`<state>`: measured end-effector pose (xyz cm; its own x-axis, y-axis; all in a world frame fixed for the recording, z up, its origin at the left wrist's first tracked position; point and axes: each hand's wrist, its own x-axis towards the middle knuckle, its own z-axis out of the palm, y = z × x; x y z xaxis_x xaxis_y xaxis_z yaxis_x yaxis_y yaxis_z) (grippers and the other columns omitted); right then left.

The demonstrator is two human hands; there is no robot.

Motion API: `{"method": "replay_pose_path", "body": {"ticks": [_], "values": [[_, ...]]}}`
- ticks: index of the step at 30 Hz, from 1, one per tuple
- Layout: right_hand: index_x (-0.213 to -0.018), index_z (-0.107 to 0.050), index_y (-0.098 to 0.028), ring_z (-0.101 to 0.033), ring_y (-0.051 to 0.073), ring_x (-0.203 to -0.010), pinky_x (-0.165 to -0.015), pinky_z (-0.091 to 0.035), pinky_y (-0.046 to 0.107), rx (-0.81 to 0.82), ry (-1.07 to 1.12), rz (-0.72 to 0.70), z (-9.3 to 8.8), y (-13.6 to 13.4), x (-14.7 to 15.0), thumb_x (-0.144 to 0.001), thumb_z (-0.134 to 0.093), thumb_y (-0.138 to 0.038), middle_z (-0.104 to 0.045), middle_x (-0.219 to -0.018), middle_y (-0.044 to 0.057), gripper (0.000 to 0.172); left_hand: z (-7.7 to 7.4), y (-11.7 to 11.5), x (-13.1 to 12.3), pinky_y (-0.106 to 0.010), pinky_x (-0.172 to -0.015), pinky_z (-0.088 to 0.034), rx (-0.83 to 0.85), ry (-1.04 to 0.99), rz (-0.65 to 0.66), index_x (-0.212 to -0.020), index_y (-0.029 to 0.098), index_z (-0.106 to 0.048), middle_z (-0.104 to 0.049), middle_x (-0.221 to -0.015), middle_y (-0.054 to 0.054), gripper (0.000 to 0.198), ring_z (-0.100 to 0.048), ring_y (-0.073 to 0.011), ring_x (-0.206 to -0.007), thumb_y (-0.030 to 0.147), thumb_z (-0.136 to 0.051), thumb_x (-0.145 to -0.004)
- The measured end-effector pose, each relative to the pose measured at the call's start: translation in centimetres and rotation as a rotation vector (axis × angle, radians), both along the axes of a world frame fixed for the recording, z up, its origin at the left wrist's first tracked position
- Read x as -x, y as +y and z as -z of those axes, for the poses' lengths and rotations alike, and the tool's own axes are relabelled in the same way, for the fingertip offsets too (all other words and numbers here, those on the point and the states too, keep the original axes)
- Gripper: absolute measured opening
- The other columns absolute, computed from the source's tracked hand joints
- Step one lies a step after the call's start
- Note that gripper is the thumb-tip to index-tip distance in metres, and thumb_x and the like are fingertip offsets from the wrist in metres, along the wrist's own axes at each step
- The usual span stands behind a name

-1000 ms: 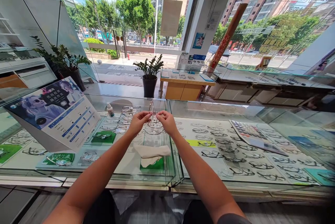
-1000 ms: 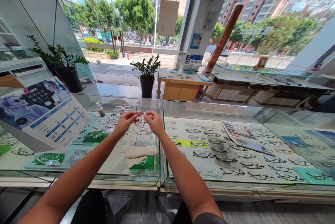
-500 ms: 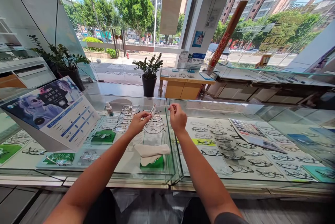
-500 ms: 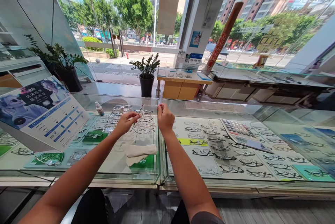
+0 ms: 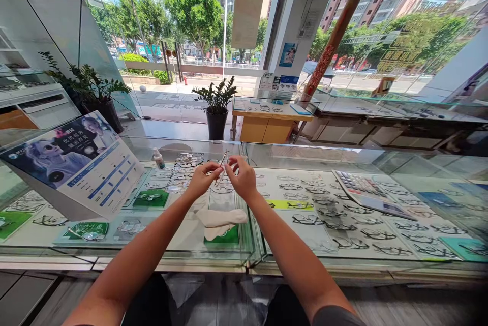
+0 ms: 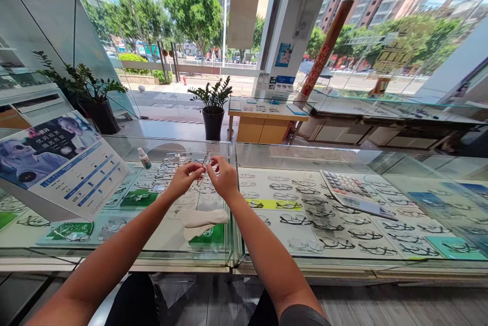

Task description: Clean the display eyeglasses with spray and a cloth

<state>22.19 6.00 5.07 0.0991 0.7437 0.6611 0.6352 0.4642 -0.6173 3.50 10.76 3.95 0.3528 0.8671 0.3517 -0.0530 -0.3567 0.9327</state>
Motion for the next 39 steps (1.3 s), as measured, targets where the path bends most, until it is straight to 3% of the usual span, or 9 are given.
{"method": "replay_pose_path", "body": {"ticks": [7, 11, 17, 24, 27, 30, 34, 39], "values": [[-0.119, -0.071, -0.023, -0.069, 0.019, -0.078, -0.074, -0.05, 0.034, -0.004, -0.082, 0.02, 0.2, 0.3, -0.3, -0.105, -0.058, -0.032, -0.075, -0.107, 0.006, 0.021, 0.9, 0.3, -0.1, -0.035, -0.077, -0.065, -0.043, 0.011, -0.063, -0.098, 0.02, -0.085, -0.081, -0.101, -0.009, 0.044, -0.075, -0.0245, -0.095, 0.063, -0.085, -0.088], [-0.11, -0.075, -0.022, -0.066, 0.021, -0.08, -0.077, -0.05, 0.036, 0.052, -0.129, 0.055, 0.2, 0.5, -0.6, -0.104, -0.057, -0.029, -0.072, -0.113, 0.009, 0.021, 0.9, 0.9, 0.1, -0.035, -0.078, -0.064, -0.036, -0.037, -0.136, -0.095, 0.02, -0.084, -0.081, -0.098, -0.009, 0.047, -0.075, -0.0232, -0.091, 0.066, -0.087, -0.085], [-0.101, -0.078, -0.021, -0.067, 0.027, -0.096, -0.081, -0.05, 0.037, 0.166, -0.196, 0.097, 0.5, 1.3, -1.5, -0.105, -0.061, -0.029, -0.069, -0.107, 0.01, 0.019, 0.5, 1.8, 0.7, -0.037, -0.081, -0.065, 0.015, -0.175, -0.252, -0.093, 0.02, -0.082, -0.081, -0.097, -0.008, 0.056, -0.073, -0.0211, -0.087, 0.072, -0.094, -0.076], [-0.101, -0.085, -0.021, -0.064, 0.026, -0.093, -0.084, -0.047, 0.039, 0.291, -0.304, 0.06, 0.6, 1.5, -1.6, -0.11, -0.065, -0.037, -0.066, -0.097, 0.008, 0.027, 0.1, 2.4, 1.4, -0.037, -0.084, -0.067, 0.06, -0.337, -0.346, -0.097, 0.02, -0.081, -0.08, -0.1, -0.008, 0.06, -0.073, -0.0205, -0.092, 0.073, -0.095, -0.074], [-0.103, -0.087, -0.022, -0.062, 0.027, -0.096, -0.087, -0.045, 0.041, 0.273, -0.331, 0.087, 0.3, 1.1, -1.3, -0.11, -0.068, -0.04, -0.067, -0.099, 0.009, 0.028, 0.2, 2.4, 1.6, -0.039, -0.085, -0.067, 0.039, -0.275, -0.32, -0.098, 0.02, -0.082, -0.08, -0.102, -0.009, 0.056, -0.074, -0.0221, -0.093, 0.071, -0.093, -0.078], [-0.119, -0.087, -0.024, -0.062, 0.031, -0.109, -0.095, -0.046, 0.045, 0.158, -0.321, 0.106, 0.0, 0.5, -0.7, -0.107, -0.073, -0.047, -0.07, -0.111, 0.011, 0.029, 0.3, 2.2, 1.3, -0.043, -0.089, -0.067, -0.026, -0.195, -0.264, -0.093, 0.021, -0.082, -0.08, -0.113, -0.012, 0.05, -0.076, -0.0258, -0.102, 0.068, -0.092, -0.081], [-0.14, -0.078, -0.026, -0.064, 0.033, -0.123, -0.106, -0.05, 0.049, 0.063, -0.306, -0.056, 0.2, 0.0, 0.3, -0.104, -0.076, -0.047, -0.074, -0.131, 0.013, 0.042, 0.6, 1.6, 0.7, -0.05, -0.1, -0.066, -0.078, -0.148, -0.19, -0.086, 0.022, -0.081, -0.078, -0.128, -0.013, 0.043, -0.074, -0.0326, -0.123, 0.063, -0.094, -0.08], [-0.135, -0.076, -0.023, -0.068, 0.033, -0.128, -0.115, -0.054, 0.052, -0.001, -0.218, -0.241, 0.9, 0.4, 0.9, -0.107, -0.071, -0.042, -0.077, -0.136, 0.015, 0.034, 0.3, 0.8, 0.4, -0.053, -0.104, -0.065, 0.021, -0.166, -0.071, -0.087, 0.021, -0.082, -0.074, -0.14, -0.016, 0.045, -0.07, -0.0365, -0.134, 0.063, -0.095, -0.079]]}}
